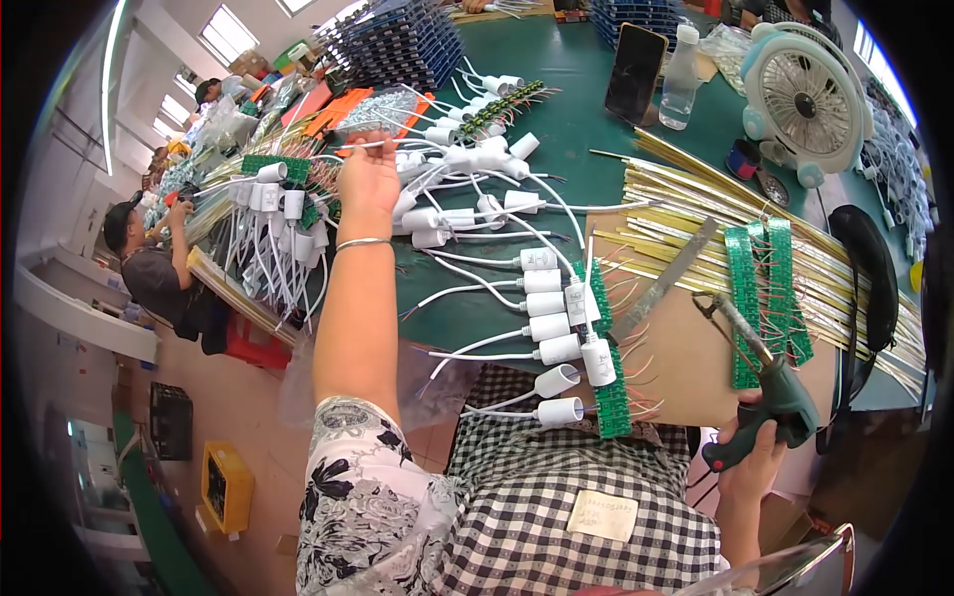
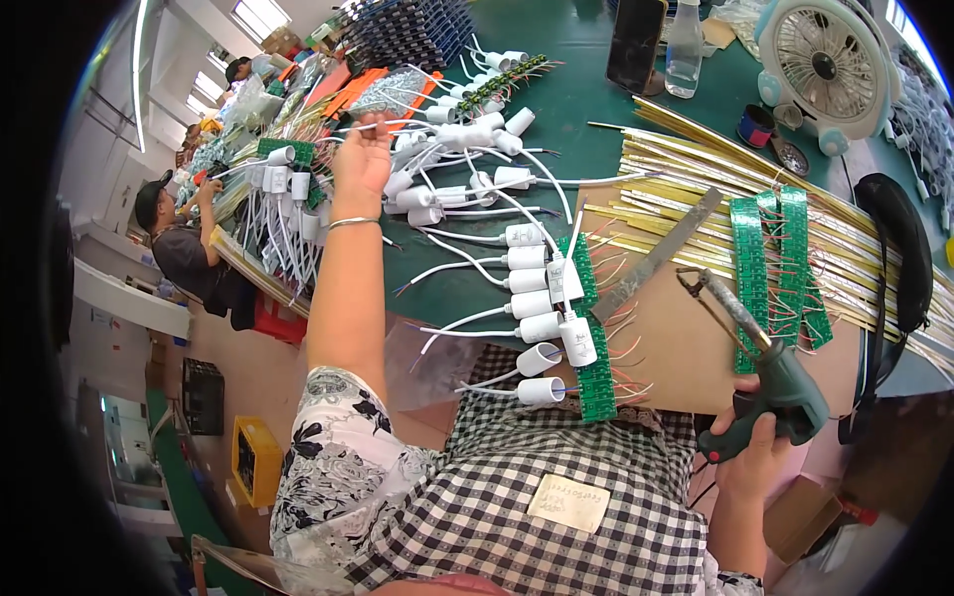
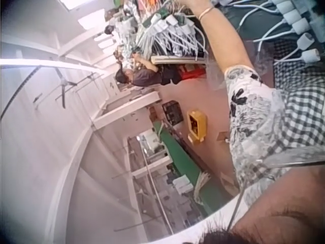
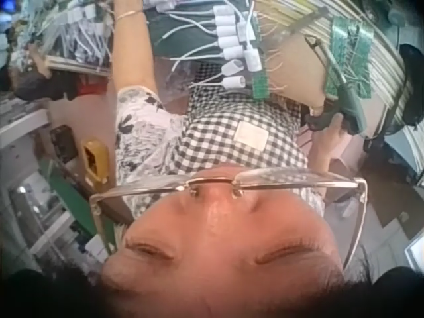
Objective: The person solders wires from white cylindrical casings onto green circuit boards using a soldering iron, positioning each component by hand.
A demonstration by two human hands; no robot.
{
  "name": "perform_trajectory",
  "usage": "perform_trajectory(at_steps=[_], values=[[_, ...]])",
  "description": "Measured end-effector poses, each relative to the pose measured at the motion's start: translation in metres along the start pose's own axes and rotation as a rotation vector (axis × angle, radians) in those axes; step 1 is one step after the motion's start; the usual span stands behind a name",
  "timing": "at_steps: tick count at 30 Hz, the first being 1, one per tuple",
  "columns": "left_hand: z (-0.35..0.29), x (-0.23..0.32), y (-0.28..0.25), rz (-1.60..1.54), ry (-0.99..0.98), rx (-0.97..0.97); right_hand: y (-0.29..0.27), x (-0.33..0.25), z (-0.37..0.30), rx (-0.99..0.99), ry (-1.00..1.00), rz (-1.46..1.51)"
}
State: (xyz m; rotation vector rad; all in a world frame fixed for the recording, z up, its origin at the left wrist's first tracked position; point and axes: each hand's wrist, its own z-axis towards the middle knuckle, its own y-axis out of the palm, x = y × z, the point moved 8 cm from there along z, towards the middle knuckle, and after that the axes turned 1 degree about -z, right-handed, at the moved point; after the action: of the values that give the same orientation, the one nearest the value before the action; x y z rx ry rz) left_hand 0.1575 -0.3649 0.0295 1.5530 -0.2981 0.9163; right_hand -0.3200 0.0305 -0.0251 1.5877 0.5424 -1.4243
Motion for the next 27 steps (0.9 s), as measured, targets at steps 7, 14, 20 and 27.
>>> perform_trajectory(at_steps=[7,14,20,27], values=[[-0.023,-0.018,0.046,-0.117,-0.108,-0.124,-0.010,-0.003,-0.014,0.060,-0.025,-0.032],[-0.040,-0.002,-0.003,0.682,0.110,-0.025,-0.015,0.006,-0.014,0.054,-0.012,-0.038],[-0.130,-0.024,0.084,1.474,0.800,-0.880,-0.017,0.009,-0.015,0.035,-0.004,-0.046],[-0.139,-0.069,0.083,1.692,0.733,-1.210,-0.014,0.014,-0.036,0.018,0.066,-0.026]])
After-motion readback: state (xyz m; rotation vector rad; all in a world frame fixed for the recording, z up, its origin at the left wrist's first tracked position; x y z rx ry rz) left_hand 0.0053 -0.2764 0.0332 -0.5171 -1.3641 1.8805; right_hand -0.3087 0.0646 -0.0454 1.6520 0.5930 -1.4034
